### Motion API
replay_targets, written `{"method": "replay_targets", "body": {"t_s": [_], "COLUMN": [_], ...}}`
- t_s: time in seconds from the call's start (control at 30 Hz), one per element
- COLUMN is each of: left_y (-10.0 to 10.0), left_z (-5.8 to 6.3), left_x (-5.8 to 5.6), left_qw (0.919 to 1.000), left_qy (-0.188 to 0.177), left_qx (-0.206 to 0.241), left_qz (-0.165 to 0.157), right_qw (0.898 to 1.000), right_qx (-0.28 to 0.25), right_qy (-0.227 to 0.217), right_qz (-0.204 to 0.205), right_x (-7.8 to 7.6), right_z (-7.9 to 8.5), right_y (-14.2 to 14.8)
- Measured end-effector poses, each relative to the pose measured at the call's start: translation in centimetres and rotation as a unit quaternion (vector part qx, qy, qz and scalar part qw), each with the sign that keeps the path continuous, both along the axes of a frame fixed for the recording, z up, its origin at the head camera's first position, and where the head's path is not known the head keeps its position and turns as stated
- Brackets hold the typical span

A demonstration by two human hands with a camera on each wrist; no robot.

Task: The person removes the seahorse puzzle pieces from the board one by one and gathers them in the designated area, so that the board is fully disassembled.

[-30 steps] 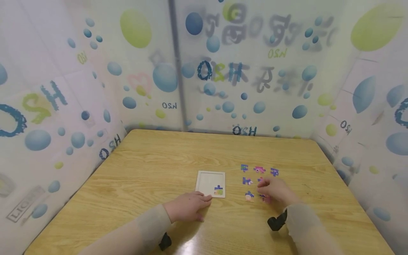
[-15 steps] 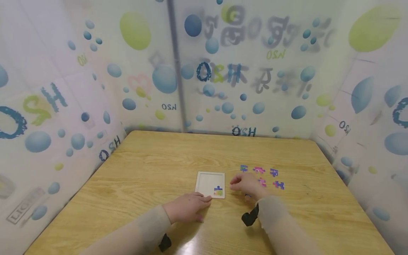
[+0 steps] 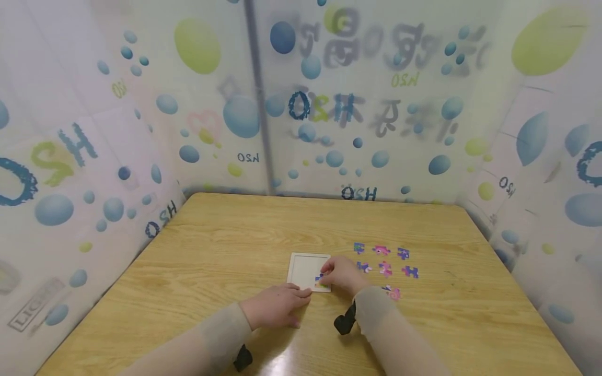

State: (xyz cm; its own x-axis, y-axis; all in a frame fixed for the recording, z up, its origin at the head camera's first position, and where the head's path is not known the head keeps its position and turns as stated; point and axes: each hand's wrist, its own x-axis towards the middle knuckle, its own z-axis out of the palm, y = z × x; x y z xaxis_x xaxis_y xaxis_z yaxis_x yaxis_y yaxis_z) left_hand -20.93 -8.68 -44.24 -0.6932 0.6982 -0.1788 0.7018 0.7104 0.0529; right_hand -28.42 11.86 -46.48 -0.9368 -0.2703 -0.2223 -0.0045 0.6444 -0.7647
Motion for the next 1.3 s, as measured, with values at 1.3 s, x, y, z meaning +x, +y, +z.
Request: {"method": "replay_targets", "body": {"t_s": [1.3], "left_y": [1.3], "left_z": [-0.6], "left_x": [-1.1], "left_qw": [0.9958], "left_qy": [0.030], "left_qx": [0.023], "left_qz": [-0.084], "right_qw": [0.999], "right_qx": [0.012], "right_qy": [0.012], "right_qz": [-0.031], "right_x": [0.3], "right_z": [-0.5], "right_y": [-0.6]}}
